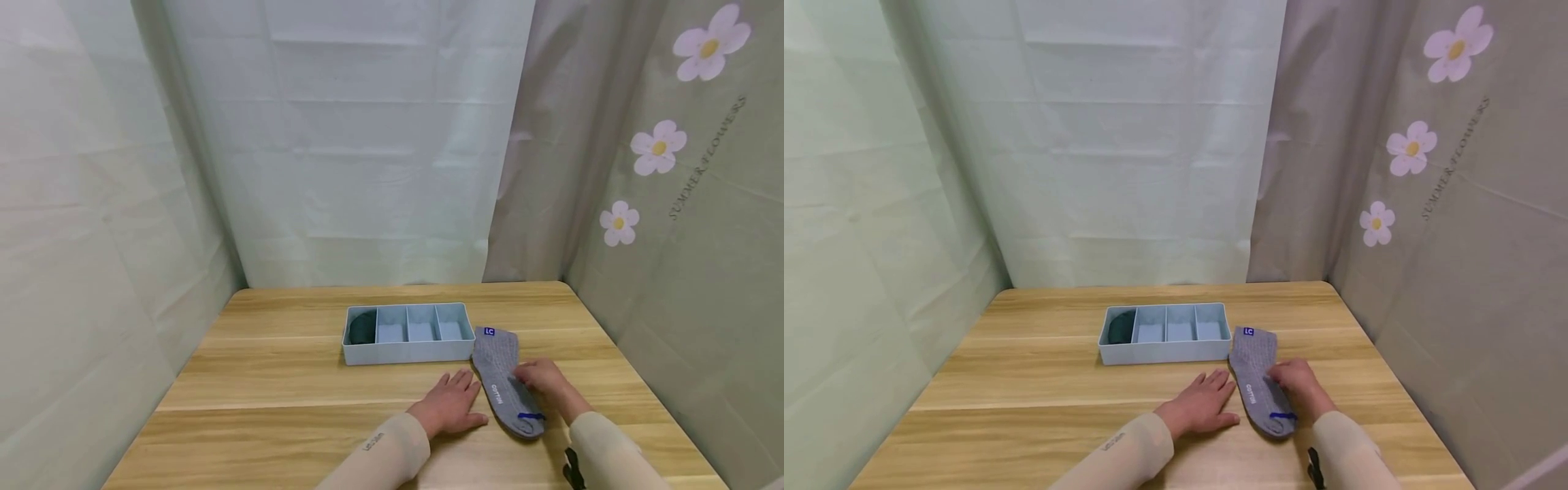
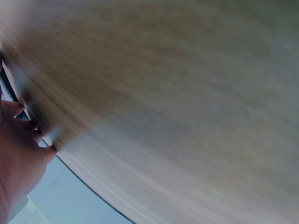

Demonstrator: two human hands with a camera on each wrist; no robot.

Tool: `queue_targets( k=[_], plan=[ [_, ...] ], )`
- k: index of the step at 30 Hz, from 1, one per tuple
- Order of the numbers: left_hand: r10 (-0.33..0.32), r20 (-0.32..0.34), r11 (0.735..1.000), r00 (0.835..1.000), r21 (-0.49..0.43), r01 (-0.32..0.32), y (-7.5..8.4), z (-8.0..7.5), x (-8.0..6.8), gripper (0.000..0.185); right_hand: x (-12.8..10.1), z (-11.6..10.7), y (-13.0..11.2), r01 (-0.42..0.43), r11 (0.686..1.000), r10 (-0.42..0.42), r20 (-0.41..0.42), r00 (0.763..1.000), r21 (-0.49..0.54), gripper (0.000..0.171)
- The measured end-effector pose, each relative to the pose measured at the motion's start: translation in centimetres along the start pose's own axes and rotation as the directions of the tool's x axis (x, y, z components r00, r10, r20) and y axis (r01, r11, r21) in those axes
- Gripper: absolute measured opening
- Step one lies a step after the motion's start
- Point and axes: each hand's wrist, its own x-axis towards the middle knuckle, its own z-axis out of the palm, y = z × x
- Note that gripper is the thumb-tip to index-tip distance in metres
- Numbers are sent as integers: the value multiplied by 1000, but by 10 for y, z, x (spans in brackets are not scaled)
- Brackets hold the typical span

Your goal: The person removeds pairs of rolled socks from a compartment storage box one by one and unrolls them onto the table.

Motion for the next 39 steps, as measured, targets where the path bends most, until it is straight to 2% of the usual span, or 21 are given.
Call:
queue_targets(
  k=[5, 12, 19, 25, 34, 39],
  plan=[
    [0, 4, 1000, 1000, -2, 0, 0, 0, 0, 72, -2, 4, 0, -42, 998, 41, -29, 999, -36, 23],
    [10, 14, 1000, 1000, 0, -10, 0, 0, 1, 71, -9, 6, -2, -71, 985, 60, -71, 996, -155, 18],
    [4, 14, 1000, 1000, -10, -4, -1, 0, 1, 72, -8, 4, -5, -56, 994, 50, -68, 996, -99, 18],
    [0, 12, 1000, 1000, 0, 0, -1, 0, 0, 72, -5, 3, -4, -61, 996, 58, -43, 997, -71, 28],
    [-1, -3, 1000, 1000, 4, 1, 0, -1, 0, 72, -6, 2, -2, -31, 995, 24, -80, 996, -90, 23],
    [-4, 3, 1000, 1000, -2, 4, 0, 0, 1, 72, -5, -2, 1, -47, 997, 43, -62, 997, -62, 24]
  ],
)
